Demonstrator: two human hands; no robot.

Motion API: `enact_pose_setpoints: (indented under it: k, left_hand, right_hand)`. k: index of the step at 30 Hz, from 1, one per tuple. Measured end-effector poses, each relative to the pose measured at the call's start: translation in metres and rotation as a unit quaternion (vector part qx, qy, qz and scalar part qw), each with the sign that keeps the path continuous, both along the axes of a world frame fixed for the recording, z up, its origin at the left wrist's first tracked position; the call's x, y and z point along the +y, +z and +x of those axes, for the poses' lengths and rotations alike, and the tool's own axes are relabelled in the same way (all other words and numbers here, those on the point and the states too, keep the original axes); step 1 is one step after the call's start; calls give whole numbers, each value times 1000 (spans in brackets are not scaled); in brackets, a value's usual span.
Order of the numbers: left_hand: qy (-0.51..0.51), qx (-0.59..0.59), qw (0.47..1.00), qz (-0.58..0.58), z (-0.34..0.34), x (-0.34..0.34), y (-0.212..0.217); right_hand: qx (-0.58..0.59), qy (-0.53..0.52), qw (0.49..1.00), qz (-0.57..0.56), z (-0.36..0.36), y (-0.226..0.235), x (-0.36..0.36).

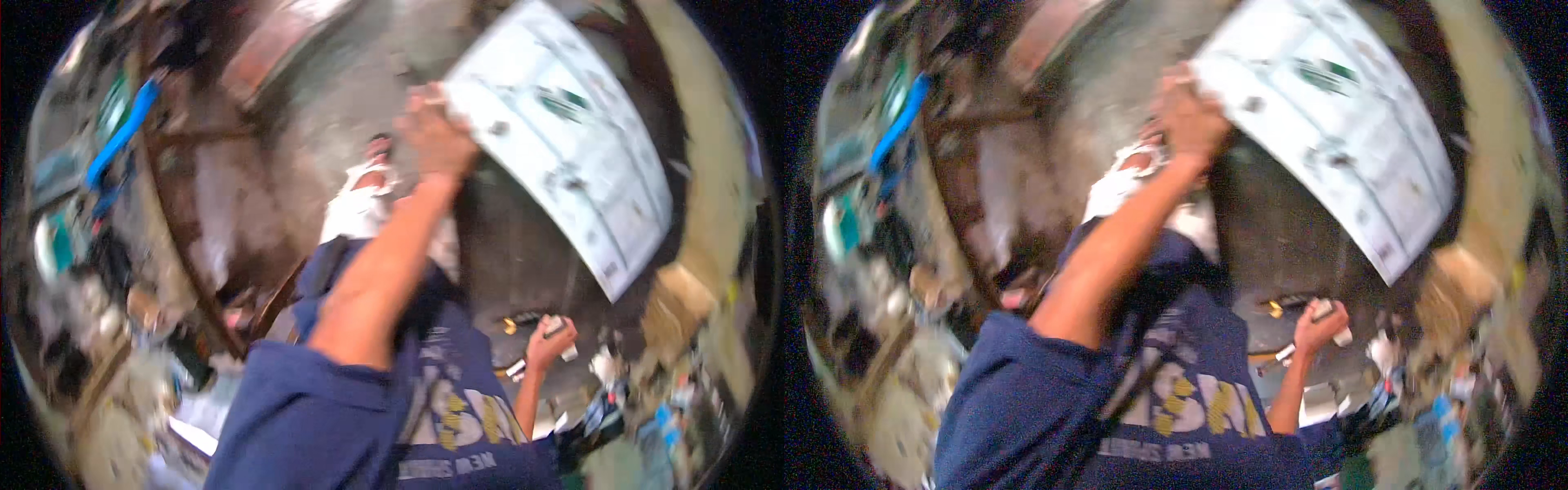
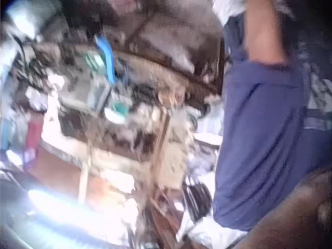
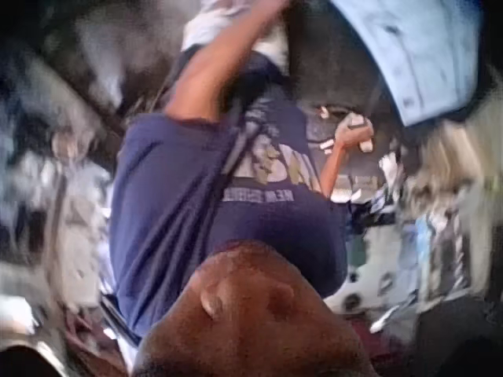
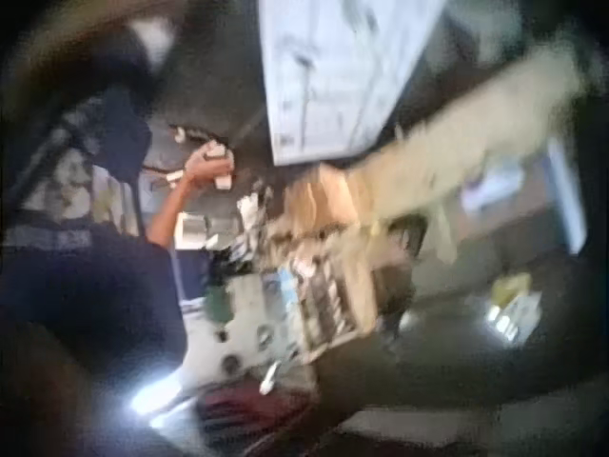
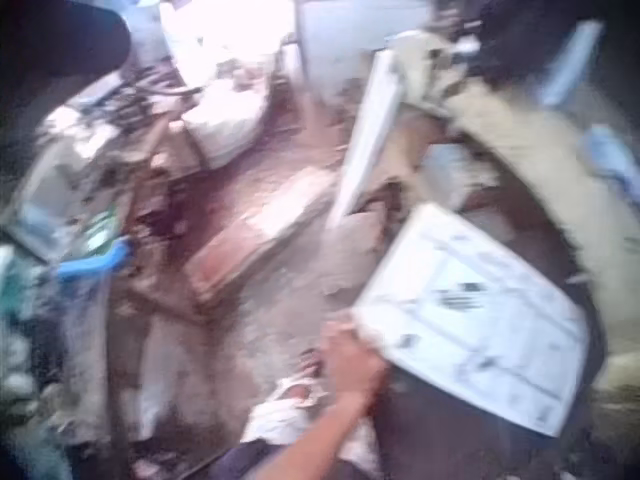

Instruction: The person shapes metal strips using a manual bender and a cutting shear, then inserts and hammers the bent strips into slots on a die cutting board using a mallet.

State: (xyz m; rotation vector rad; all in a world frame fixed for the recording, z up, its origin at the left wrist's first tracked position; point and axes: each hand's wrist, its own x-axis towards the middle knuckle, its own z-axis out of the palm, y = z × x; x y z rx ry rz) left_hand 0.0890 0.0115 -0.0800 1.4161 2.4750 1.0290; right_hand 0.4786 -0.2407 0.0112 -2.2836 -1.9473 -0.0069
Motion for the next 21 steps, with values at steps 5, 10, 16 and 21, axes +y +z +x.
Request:
enact_pose_setpoints:
  k: [5, 10, 16, 21]
  left_hand:
    - [12, 112, 993, -31, -33, -5, 7]
    - [7, 43, 999, -13, -13, -1, 19]
    - [-8, 24, 999, -42, -10, -6, 33]
    - [-11, 12, 998, -58, -14, -12, 33]
  right_hand:
    - [1, -63, 998, -6, 1, -1, 14]
    - [80, -65, 978, 183, -41, 19, 77]
    - [167, 153, 965, 134, -116, 26, 226]
    - [171, 200, 963, 55, -109, 11, 288]
